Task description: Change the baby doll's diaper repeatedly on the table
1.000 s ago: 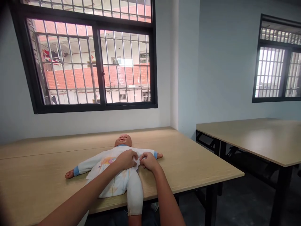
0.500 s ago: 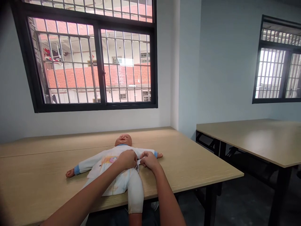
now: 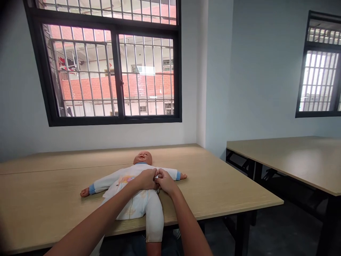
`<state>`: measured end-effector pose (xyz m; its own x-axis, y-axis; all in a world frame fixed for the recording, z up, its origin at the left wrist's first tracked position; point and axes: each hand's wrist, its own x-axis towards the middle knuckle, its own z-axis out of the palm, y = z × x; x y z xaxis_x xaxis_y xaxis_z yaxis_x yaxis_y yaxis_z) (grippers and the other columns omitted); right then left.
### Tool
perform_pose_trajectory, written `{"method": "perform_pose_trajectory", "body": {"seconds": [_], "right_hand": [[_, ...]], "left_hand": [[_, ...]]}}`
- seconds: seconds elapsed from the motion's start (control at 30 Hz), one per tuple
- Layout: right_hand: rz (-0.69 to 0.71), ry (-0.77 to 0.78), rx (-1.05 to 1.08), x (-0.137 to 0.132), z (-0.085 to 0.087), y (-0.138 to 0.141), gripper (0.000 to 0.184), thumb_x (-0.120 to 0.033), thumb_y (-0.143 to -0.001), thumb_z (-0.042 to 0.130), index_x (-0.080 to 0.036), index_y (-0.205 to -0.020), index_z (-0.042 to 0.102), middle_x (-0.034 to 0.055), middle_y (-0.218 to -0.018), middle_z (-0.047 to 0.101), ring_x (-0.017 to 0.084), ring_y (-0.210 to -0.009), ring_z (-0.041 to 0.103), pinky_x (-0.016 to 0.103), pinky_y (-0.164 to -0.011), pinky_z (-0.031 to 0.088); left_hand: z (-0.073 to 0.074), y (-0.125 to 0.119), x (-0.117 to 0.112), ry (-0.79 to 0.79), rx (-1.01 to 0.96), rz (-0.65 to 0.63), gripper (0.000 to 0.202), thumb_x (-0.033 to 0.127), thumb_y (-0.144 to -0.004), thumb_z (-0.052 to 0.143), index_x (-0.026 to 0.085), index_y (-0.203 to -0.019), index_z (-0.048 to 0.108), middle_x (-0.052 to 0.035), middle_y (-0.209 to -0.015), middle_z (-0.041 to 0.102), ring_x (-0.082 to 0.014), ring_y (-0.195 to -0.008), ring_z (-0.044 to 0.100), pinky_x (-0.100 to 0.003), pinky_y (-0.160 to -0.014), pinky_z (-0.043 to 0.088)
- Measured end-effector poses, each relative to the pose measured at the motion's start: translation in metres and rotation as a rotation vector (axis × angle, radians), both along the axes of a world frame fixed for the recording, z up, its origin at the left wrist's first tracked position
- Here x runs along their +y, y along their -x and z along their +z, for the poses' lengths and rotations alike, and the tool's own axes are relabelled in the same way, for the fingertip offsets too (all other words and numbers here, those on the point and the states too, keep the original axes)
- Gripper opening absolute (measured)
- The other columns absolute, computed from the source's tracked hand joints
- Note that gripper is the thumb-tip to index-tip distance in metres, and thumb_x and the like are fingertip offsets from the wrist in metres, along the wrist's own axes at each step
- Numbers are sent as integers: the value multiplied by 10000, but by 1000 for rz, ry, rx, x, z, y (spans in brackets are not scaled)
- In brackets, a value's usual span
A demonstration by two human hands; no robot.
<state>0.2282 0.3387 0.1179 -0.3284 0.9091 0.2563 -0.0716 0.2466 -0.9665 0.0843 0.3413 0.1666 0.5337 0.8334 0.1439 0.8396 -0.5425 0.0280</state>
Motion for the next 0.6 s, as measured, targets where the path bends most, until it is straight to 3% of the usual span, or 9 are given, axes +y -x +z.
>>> {"method": "perform_pose_trajectory", "body": {"seconds": [0.1,0.23,0.33,0.47,0.6], "right_hand": [[50,27,35,-4,2,5,336,-153,-593,534,-206,-923,505,-81,-641,516,67,-483,405,185,-445,290],[119,109,84,-11,6,4,421,-248,-651,567,-203,-1068,528,16,-964,646,105,-640,546,198,-492,380],[105,160,119,-9,6,0,447,-307,-659,597,-186,-1079,502,68,-1070,653,122,-683,589,213,-512,409],[-39,191,126,2,-1,-3,422,-323,-667,598,-191,-1039,449,57,-981,663,97,-607,579,196,-482,358],[-158,145,21,8,-9,0,240,-335,-713,591,-186,-860,474,-20,-674,593,83,-491,495,202,-454,313]], "left_hand": [[3,3,-4,8,-60,2,336,421,-899,611,160,-1109,603,-55,-1017,647,-177,-880,629,-360,-792,539],[13,13,-15,-19,-133,13,271,392,-880,623,168,-1032,618,-32,-951,649,-157,-815,605,-327,-748,514],[19,21,-22,-91,-182,84,166,289,-868,584,161,-940,662,-60,-938,650,-188,-873,593,-341,-785,465],[19,25,-26,-136,-216,181,134,141,-764,571,165,-724,697,-91,-879,658,-217,-882,593,-326,-773,417],[15,26,-27,-124,-240,233,99,102,-713,626,149,-778,684,-66,-921,653,-193,-848,593,-310,-750,432]]}}
